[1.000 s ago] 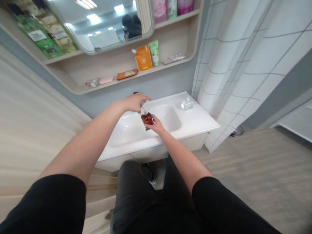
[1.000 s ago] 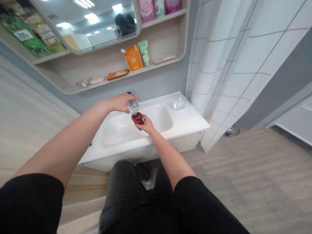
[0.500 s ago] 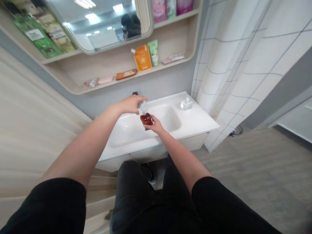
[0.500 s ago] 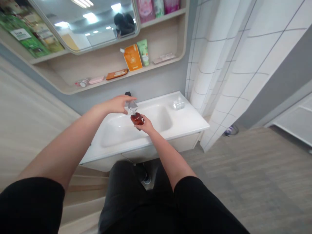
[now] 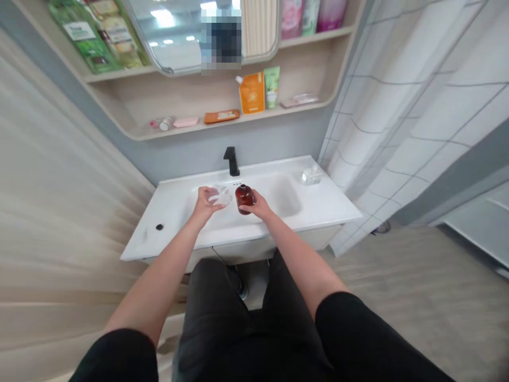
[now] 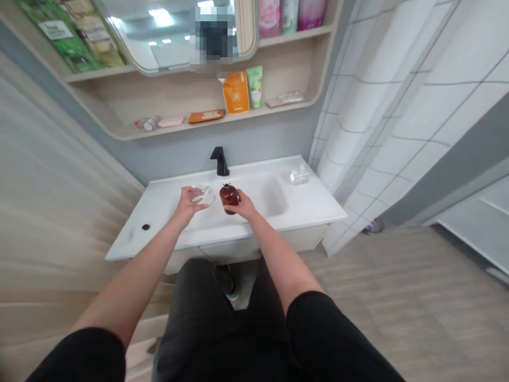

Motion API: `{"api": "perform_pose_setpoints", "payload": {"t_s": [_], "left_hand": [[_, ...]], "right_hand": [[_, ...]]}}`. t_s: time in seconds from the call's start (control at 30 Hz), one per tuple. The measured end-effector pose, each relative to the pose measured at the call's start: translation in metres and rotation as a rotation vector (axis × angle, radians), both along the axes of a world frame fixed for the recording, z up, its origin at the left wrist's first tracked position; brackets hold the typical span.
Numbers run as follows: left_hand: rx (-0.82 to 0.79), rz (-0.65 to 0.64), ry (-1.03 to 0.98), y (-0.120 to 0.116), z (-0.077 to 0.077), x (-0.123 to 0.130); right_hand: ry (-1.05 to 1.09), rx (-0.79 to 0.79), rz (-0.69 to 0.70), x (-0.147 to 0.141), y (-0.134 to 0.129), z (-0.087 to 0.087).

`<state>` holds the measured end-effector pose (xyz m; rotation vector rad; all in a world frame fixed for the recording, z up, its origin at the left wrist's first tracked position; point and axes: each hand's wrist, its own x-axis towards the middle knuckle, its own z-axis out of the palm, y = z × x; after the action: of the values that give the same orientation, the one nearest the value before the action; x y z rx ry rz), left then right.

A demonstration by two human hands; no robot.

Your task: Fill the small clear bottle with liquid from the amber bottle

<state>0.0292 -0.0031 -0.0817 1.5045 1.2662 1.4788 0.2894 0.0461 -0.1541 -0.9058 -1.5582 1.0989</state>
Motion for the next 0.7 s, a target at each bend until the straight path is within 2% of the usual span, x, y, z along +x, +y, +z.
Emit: {"api": "perform_pose_setpoints", "payload": {"t_s": [0.1, 0.17, 0.23, 0.37, 0.47, 0.6, 0.7], "left_hand": [[-0.021, 0.066, -0.059, -0.019, -0.042, -0.009], [-0.028, 0.115, -0.029, -0.028, -0.06, -0.012], [-0.037, 0.153, 0.046, -0.035, -0.069, -0.015], [-0.073, 0.123, 0.125, -0.037, -0.076, -0.021], [-0.088, 0.08, 0.113, -0.033, -0.079, -0.025], [-0.129, 0.081, 0.065, -0.031, -0.082, -0.029], [-0.144, 0.098, 0.026, -0.03, -0.082, -0.03]], "right_hand": [[-0.044, 0.011, -0.121, 0.001, 0.0, 0.002], [-0.062, 0.021, -0.234, 0.003, 0.0, 0.007], [-0.056, 0.022, -0.334, 0.009, 0.0, 0.013], [-0.012, 0.055, -0.418, 0.048, 0.0, 0.025], [0.017, 0.075, -0.451, 0.104, -0.001, 0.031], [-0.068, 0.081, -0.568, 0.183, -0.008, 0.035], [-0.106, 0.077, -0.64, 0.226, -0.016, 0.034]]}}
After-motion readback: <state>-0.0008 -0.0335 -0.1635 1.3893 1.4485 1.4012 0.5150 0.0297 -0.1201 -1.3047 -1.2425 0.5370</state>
